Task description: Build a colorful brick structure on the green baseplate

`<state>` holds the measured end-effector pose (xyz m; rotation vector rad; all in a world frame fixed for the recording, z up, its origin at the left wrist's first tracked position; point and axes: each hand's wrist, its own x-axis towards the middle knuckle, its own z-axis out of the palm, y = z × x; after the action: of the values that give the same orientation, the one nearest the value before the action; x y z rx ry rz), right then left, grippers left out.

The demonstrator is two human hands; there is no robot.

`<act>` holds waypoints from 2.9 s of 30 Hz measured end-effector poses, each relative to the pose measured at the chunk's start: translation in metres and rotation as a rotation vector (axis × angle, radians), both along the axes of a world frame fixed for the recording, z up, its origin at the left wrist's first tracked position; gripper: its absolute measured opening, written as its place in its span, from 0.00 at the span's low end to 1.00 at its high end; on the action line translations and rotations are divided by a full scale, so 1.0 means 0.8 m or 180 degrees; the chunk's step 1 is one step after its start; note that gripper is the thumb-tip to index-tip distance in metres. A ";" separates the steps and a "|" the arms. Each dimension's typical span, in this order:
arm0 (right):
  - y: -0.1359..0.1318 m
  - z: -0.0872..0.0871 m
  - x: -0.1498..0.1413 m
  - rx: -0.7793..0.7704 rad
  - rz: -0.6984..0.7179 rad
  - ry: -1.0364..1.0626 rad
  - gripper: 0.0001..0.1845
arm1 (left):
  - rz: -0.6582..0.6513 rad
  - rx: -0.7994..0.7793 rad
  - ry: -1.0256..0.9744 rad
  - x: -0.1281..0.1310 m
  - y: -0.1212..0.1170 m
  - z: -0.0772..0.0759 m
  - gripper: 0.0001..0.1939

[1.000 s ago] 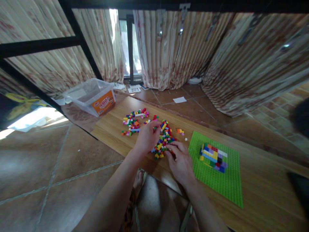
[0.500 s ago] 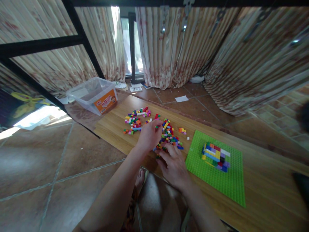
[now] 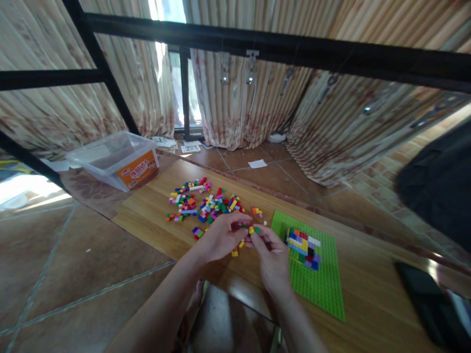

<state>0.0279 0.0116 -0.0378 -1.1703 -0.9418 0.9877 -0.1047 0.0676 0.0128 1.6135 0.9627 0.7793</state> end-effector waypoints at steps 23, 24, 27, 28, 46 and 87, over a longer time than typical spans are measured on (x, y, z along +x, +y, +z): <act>-0.003 0.011 0.016 0.0453 -0.0406 -0.1202 0.07 | -0.0035 0.0311 0.0121 0.015 -0.010 -0.022 0.07; -0.004 0.010 0.014 0.0480 -0.0469 -0.1255 0.07 | 0.0042 0.0341 0.0153 0.018 -0.012 -0.023 0.07; -0.005 0.009 0.009 0.0502 -0.0666 -0.1266 0.07 | 0.0235 0.0302 0.0120 0.025 -0.018 -0.025 0.07; -0.006 0.009 0.009 0.0448 -0.0680 -0.1174 0.07 | 0.0258 0.0278 0.0109 0.026 -0.019 -0.024 0.07; -0.004 0.001 0.028 -0.0223 -0.0303 -0.1469 0.08 | -0.0346 -0.0536 -0.0595 0.007 -0.007 -0.006 0.14; -0.060 0.031 0.116 -0.0112 -0.0635 -0.3196 0.11 | -0.0022 -0.0546 0.0297 0.011 0.011 -0.016 0.13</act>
<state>0.1206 -0.0366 -0.0130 -1.7898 -1.5348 0.1981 -0.0963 0.0765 0.0003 1.5133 1.0608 0.6040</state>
